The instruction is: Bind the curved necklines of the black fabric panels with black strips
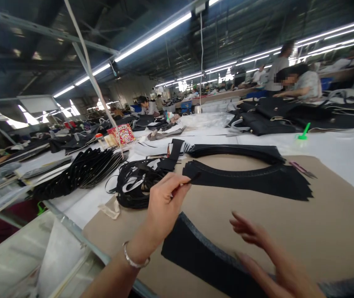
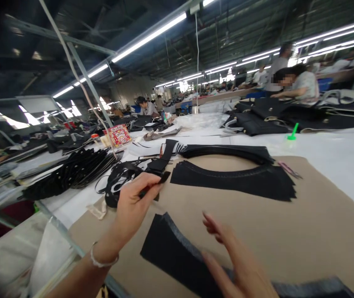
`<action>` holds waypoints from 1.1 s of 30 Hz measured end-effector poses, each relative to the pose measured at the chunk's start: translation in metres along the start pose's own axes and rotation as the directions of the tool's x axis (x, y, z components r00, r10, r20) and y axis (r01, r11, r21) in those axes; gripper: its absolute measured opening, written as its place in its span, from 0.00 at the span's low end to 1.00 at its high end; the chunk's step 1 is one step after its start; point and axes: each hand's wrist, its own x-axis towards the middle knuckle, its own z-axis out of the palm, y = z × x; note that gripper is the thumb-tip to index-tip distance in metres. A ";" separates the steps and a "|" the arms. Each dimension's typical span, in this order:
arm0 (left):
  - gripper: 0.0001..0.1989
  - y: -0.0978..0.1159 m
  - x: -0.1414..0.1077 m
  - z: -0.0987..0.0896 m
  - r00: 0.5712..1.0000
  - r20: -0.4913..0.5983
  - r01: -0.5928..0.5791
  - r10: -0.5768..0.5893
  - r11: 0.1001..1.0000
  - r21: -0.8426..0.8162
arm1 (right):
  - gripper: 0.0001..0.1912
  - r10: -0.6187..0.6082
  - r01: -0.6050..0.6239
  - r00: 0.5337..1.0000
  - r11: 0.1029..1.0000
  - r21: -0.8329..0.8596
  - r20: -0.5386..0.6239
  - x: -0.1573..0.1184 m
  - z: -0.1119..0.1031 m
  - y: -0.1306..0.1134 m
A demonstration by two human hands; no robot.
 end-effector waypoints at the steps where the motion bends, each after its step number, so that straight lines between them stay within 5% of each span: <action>1: 0.05 0.015 -0.001 0.004 0.999 0.023 -0.032 0.033 0.998 -0.057 | 0.29 0.026 -0.025 0.999 0.999 0.019 -0.026 0.019 0.000 -0.015; 4: 0.05 0.048 -0.002 0.011 0.993 0.093 -0.050 0.072 0.974 -0.221 | 0.24 -0.116 0.123 0.992 0.974 0.189 -0.044 0.075 -0.002 -0.053; 7: 0.02 0.057 0.001 0.007 0.999 0.051 0.036 -0.018 0.924 -0.382 | 0.14 -0.207 0.188 0.977 0.954 0.233 0.057 0.104 -0.013 -0.063; 10: 0.04 0.040 0.005 -0.005 0.971 -0.038 0.177 -0.235 0.819 -0.546 | 0.17 -0.108 0.072 0.968 0.984 0.165 0.225 0.103 -0.035 -0.052; 14: 0.10 0.003 -0.006 -0.011 0.852 0.057 0.434 -0.521 0.640 -0.634 | 0.17 0.069 -0.046 0.897 0.997 -0.062 0.437 0.075 -0.068 -0.039; 17: 0.10 -0.001 -0.027 -0.001 0.844 -0.181 0.389 -0.506 0.807 -0.444 | 0.17 0.147 -0.049 0.859 0.977 -0.207 0.491 0.054 -0.083 -0.039; 19: 0.10 0.013 -0.039 0.008 0.928 -0.268 0.212 -0.257 0.960 -0.185 | 0.16 0.122 -0.002 0.853 0.973 -0.230 0.507 0.045 -0.085 -0.043; 21: 0.17 0.035 -0.044 0.019 0.999 -0.033 -0.024 0.023 1.000 -0.015 | 0.16 0.074 0.052 0.850 0.974 -0.223 0.521 0.043 -0.083 -0.048; 24: 0.20 0.058 -0.041 0.036 0.914 0.341 -0.215 0.220 0.975 -0.052 | 0.14 0.019 0.103 0.865 0.971 -0.215 0.502 0.048 -0.080 -0.053; 29: 0.15 0.057 -0.031 0.046 0.836 0.527 -0.136 0.154 0.988 -0.073 | 0.13 0.048 0.116 0.873 0.947 -0.301 0.486 0.044 -0.091 -0.045; 33: 0.13 0.050 -0.034 0.036 0.734 0.678 0.086 -0.044 0.996 -0.028 | 0.17 0.203 -0.034 0.830 0.948 -0.316 0.520 0.024 -0.104 -0.036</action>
